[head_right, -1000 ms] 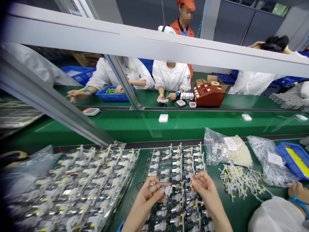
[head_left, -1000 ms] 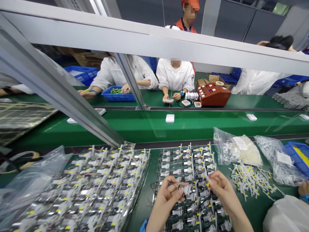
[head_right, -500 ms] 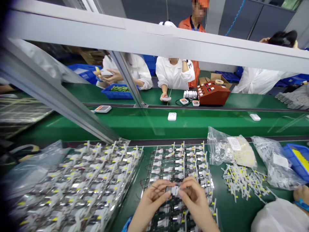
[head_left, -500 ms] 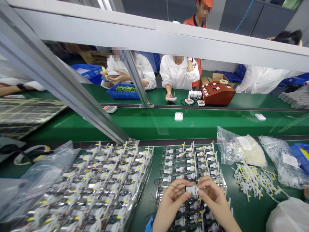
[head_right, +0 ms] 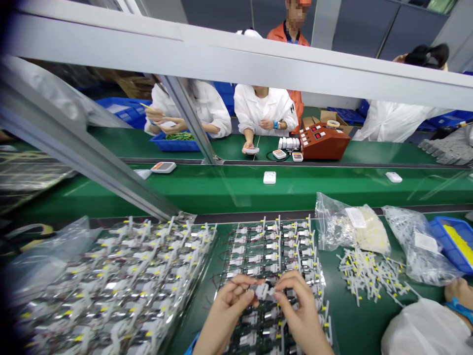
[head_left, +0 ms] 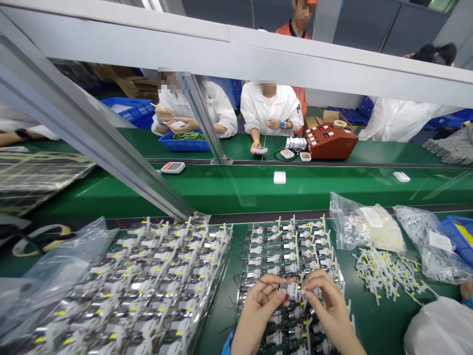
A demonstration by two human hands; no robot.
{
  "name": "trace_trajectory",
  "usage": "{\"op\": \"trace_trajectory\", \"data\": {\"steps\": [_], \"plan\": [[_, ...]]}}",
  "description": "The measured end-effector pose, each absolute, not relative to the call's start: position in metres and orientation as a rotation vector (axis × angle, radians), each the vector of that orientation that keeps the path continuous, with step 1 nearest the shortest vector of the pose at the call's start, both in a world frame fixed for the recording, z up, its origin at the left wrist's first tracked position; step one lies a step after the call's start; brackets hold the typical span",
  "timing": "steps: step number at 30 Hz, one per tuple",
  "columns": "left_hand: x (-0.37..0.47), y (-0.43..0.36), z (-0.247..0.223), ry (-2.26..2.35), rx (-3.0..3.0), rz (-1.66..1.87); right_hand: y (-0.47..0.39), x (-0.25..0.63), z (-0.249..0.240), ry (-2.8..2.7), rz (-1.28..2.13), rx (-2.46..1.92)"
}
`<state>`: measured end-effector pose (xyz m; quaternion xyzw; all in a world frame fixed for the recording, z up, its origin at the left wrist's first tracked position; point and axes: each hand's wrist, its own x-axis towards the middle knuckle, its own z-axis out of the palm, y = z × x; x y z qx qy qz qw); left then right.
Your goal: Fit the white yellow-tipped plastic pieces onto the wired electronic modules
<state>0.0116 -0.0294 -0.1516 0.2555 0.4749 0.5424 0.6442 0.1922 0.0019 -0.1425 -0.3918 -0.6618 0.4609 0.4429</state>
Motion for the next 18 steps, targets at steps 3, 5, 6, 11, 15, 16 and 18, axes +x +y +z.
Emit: {"op": "trace_trajectory", "data": {"steps": [3,5,6,11,15,16,18], "plan": [[0.0122,-0.0292,-0.1514,1.08,0.57,1.235,0.0,0.1908,-0.1408,-1.666,1.079,-0.976],[0.0126,-0.0292,-0.1519,1.08,0.576,1.239,-0.001,0.1902,-0.1401,-1.687,1.026,-0.967],[0.0129,-0.0293,-0.1523,1.083,0.579,1.244,-0.0011,0.1899,-0.14,-1.7,0.995,-0.957],[0.0153,-0.0302,-0.1515,1.089,0.59,1.265,-0.0006,0.1886,-0.14,-1.775,0.836,-0.885],[0.0161,-0.0294,-0.146,1.114,0.605,1.273,-0.0014,0.188,-0.1397,-1.809,0.762,-0.893],[0.0159,-0.0291,-0.1446,1.121,0.612,1.275,-0.0018,0.188,-0.1399,-1.818,0.742,-0.893],[0.0154,-0.0287,-0.1428,1.134,0.622,1.278,-0.0022,0.1885,-0.1407,-1.835,0.702,-0.884]]}}
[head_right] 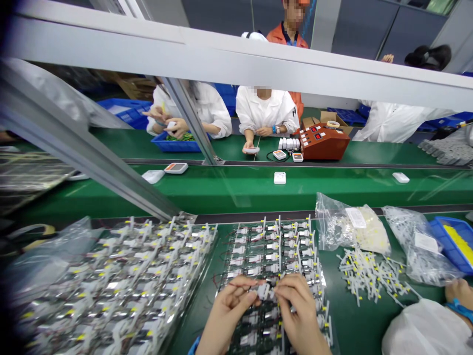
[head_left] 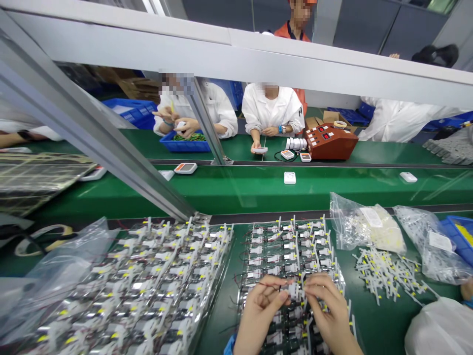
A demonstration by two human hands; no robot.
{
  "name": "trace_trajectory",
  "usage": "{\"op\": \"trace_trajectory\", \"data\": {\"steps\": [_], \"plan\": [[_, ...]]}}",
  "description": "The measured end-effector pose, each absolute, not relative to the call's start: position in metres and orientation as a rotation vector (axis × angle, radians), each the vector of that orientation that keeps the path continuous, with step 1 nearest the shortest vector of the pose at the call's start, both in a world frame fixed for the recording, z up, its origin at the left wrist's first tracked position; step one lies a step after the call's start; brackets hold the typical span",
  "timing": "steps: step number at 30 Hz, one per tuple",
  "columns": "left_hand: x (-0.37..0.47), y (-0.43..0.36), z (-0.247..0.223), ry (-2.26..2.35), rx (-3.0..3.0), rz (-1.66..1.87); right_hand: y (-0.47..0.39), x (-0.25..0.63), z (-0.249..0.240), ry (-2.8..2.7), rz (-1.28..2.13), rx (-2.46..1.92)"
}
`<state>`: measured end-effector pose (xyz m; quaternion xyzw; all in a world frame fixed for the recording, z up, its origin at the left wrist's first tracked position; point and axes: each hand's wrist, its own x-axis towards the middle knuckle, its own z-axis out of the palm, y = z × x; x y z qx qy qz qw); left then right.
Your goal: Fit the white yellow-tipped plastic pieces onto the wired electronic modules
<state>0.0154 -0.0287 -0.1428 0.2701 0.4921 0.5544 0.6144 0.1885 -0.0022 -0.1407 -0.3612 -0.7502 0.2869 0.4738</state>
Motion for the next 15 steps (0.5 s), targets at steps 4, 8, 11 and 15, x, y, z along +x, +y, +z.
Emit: {"op": "trace_trajectory", "data": {"steps": [4,8,11,15], "plan": [[0.0152,-0.0293,-0.1442,1.137,0.632,1.281,-0.0015,0.1893,-0.1422,-1.851,0.677,-0.871],[0.0164,-0.0303,-0.1468,1.123,0.632,1.281,-0.0011,0.1896,-0.1434,-1.857,0.683,-0.867],[0.0178,-0.0302,-0.1464,1.124,0.637,1.285,-0.0027,0.1896,-0.1466,-1.872,0.671,-0.87],[0.0172,-0.028,-0.1453,1.142,0.633,1.28,-0.004,0.1898,-0.1511,-1.886,0.614,-0.898]]}}
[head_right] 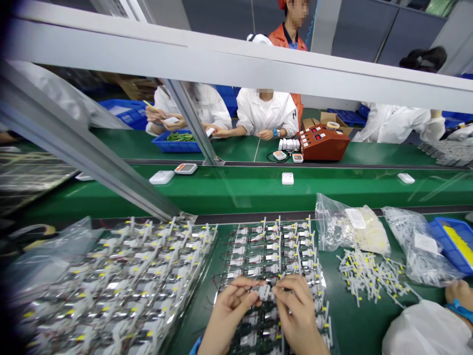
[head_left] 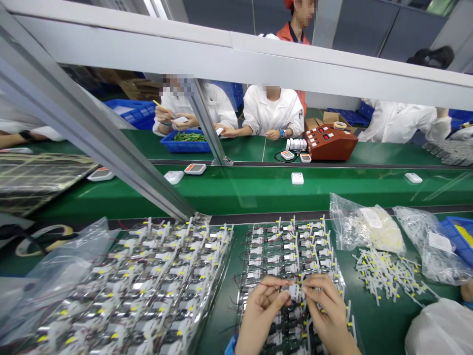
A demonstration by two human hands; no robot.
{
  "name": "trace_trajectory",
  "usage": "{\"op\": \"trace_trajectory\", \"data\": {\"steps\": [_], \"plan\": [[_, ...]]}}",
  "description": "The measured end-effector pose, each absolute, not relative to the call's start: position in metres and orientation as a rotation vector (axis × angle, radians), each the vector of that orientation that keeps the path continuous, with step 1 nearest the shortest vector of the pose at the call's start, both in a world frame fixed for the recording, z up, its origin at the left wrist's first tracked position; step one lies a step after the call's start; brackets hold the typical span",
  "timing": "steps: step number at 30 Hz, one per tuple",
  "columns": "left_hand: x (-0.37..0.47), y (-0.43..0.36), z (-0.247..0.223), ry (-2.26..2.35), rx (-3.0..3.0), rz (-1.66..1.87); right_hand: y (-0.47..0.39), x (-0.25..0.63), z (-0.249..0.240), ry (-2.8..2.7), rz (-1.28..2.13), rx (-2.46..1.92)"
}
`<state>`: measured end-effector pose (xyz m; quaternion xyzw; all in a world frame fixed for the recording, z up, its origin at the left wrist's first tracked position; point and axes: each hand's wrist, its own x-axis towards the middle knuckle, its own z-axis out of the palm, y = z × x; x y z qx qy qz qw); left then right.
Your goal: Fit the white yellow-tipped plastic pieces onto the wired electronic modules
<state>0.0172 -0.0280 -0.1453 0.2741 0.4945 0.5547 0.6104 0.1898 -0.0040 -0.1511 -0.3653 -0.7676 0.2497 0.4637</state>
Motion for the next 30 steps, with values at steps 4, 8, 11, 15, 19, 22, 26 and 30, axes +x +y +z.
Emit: {"op": "trace_trajectory", "data": {"steps": [4,8,11,15,19,22,26,30], "plan": [[0.011,-0.026,-0.145,1.152,0.656,1.29,-0.003,0.19,-0.147,-1.898,0.541,-0.949],[0.007,-0.025,-0.142,1.156,0.714,1.302,-0.004,0.188,-0.14,-1.8,0.714,-1.015],[0.009,-0.024,-0.138,1.135,0.737,1.274,-0.006,0.184,-0.136,-1.78,0.953,-1.048],[0.012,-0.022,-0.135,1.121,0.716,1.251,-0.006,0.18,-0.132,-1.777,1.072,-1.051],[0.012,-0.024,-0.137,1.11,0.719,1.245,-0.005,0.182,-0.129,-1.782,1.152,-1.057],[0.011,-0.025,-0.139,1.109,0.748,1.24,-0.003,0.184,-0.128,-1.8,1.171,-1.063],[0.01,-0.024,-0.141,1.1,0.799,1.214,-0.003,0.187,-0.129,-1.823,1.17,-1.045],[0.009,-0.025,-0.141,1.08,0.835,1.178,-0.004,0.191,-0.13,-1.857,1.162,-1.04]]}}
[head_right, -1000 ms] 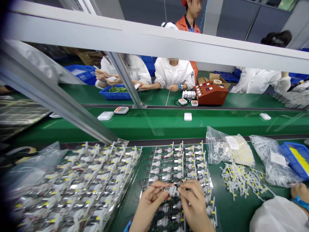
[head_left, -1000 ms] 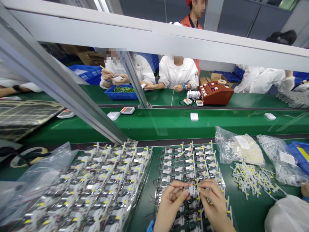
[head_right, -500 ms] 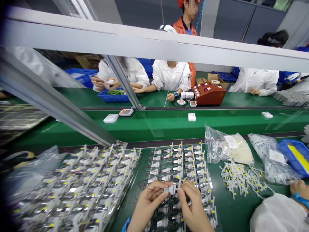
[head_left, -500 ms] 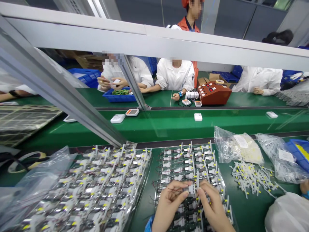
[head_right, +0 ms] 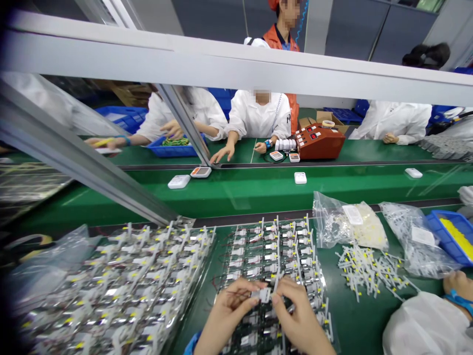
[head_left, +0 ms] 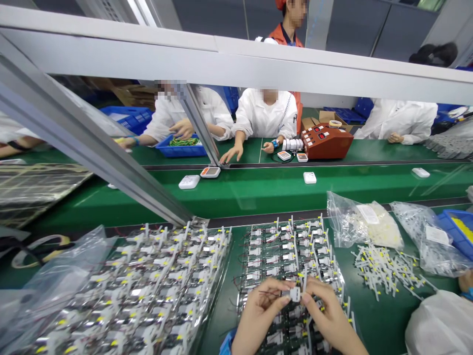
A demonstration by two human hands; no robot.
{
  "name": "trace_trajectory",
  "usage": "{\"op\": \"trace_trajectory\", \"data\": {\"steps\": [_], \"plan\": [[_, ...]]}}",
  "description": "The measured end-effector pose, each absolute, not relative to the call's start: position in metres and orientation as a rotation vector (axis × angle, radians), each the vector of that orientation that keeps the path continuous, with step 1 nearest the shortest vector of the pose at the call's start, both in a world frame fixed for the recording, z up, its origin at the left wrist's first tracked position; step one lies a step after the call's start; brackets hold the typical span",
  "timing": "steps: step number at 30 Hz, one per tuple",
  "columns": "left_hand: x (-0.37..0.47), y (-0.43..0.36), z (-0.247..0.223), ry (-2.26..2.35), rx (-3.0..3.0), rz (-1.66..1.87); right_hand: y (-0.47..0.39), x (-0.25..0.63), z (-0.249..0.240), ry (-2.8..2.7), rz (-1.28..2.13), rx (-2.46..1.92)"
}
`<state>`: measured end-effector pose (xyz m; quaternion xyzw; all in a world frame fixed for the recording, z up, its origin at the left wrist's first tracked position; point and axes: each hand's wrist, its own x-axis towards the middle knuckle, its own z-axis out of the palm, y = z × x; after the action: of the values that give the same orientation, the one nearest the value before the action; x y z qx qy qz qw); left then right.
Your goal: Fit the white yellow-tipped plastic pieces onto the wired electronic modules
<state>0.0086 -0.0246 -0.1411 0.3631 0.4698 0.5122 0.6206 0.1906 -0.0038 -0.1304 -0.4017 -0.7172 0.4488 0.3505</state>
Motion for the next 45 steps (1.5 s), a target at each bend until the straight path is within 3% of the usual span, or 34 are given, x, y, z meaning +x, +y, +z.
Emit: {"op": "trace_trajectory", "data": {"steps": [15,21,30,34,38,45], "plan": [[0.015,-0.029,-0.151,1.084,0.905,1.155,-0.006,0.196,-0.138,-1.796,1.351,-1.16],[0.006,-0.028,-0.144,1.199,1.367,1.12,-0.007,0.202,-0.144,-1.802,1.319,-1.201],[-0.009,-0.02,-0.125,1.324,2.265,0.81,-0.005,0.198,-0.144,-1.975,1.116,-1.201],[-0.037,-0.001,-0.132,1.607,2.346,0.722,-0.004,0.199,-0.145,-1.958,1.157,-1.152],[-0.061,0.025,-0.145,1.967,2.259,0.366,-0.003,0.205,-0.146,-1.978,1.136,-1.143],[-0.055,0.053,-0.169,1.997,2.18,0.196,-0.001,0.207,-0.149,-2.007,1.175,-1.142]]}}
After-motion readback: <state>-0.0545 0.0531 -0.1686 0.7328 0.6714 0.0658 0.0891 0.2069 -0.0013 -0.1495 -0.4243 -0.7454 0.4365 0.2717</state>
